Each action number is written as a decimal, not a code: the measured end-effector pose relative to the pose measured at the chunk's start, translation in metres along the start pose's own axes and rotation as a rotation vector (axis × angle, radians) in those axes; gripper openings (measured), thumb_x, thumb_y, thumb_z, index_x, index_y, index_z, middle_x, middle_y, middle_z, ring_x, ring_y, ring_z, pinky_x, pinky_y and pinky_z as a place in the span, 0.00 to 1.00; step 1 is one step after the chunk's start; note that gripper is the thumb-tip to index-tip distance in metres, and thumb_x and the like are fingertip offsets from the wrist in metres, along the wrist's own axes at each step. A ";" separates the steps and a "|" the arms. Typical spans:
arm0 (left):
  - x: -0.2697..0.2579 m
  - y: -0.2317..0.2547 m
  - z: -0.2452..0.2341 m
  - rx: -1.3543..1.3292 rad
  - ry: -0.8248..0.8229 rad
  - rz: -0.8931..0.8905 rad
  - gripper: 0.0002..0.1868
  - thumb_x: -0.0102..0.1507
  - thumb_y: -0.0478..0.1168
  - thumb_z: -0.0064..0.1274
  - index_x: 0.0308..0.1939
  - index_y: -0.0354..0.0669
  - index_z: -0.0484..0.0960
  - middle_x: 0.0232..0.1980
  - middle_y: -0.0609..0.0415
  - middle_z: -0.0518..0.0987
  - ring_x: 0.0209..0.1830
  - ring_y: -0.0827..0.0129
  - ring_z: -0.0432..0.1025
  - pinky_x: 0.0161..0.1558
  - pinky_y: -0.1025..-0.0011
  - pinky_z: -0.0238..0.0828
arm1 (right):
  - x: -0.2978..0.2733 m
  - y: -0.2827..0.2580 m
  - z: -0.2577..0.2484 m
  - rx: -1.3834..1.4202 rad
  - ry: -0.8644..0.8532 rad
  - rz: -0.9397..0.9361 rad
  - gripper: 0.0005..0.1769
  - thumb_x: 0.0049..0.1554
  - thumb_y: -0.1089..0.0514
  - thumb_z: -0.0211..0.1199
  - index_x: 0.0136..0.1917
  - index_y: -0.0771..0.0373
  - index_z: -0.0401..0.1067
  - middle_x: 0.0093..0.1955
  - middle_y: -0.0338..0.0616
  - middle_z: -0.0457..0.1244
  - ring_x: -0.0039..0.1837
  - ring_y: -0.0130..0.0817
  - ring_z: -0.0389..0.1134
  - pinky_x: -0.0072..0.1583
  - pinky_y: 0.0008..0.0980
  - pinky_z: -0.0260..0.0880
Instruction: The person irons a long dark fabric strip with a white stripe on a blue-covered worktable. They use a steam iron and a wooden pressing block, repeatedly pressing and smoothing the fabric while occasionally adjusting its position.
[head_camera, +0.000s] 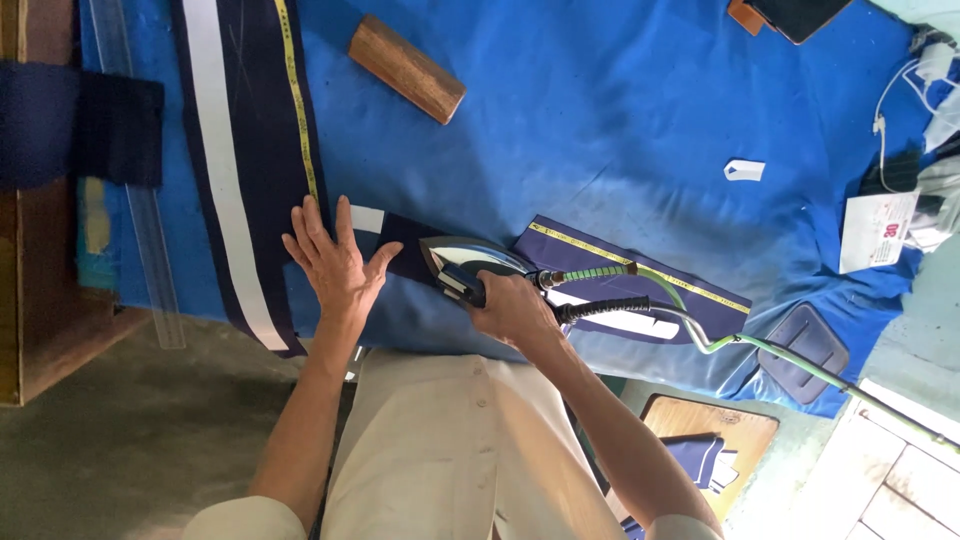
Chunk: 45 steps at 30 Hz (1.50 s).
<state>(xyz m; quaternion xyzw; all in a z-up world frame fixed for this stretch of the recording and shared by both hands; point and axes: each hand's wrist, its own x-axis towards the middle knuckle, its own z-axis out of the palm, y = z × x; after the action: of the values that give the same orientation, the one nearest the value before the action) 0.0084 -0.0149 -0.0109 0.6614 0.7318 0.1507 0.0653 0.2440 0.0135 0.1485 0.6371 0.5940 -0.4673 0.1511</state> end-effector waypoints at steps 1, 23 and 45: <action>-0.002 0.001 0.000 0.002 0.002 -0.007 0.55 0.59 0.77 0.55 0.75 0.40 0.69 0.77 0.29 0.55 0.79 0.33 0.46 0.70 0.33 0.39 | 0.000 0.001 0.002 -0.005 -0.003 -0.005 0.13 0.52 0.50 0.62 0.46 0.59 0.76 0.38 0.53 0.71 0.48 0.60 0.74 0.52 0.54 0.74; 0.009 -0.006 0.018 -0.109 0.208 -0.070 0.26 0.67 0.64 0.55 0.39 0.46 0.70 0.61 0.45 0.65 0.64 0.44 0.64 0.63 0.39 0.56 | 0.004 0.033 0.016 0.035 -0.044 -0.094 0.22 0.57 0.46 0.61 0.57 0.64 0.75 0.42 0.56 0.71 0.50 0.60 0.74 0.53 0.57 0.73; -0.009 0.054 -0.042 -0.710 -0.283 -0.183 0.08 0.70 0.45 0.55 0.50 0.48 0.80 0.30 0.52 0.83 0.30 0.57 0.80 0.35 0.62 0.79 | -0.044 0.109 0.009 0.000 -0.022 0.244 0.23 0.54 0.45 0.62 0.58 0.60 0.75 0.43 0.60 0.72 0.52 0.62 0.74 0.54 0.57 0.74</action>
<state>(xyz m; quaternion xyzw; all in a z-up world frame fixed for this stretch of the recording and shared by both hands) 0.0485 -0.0250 0.0444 0.5438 0.6738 0.2956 0.4036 0.3446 -0.0482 0.1384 0.6996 0.5103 -0.4524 0.2132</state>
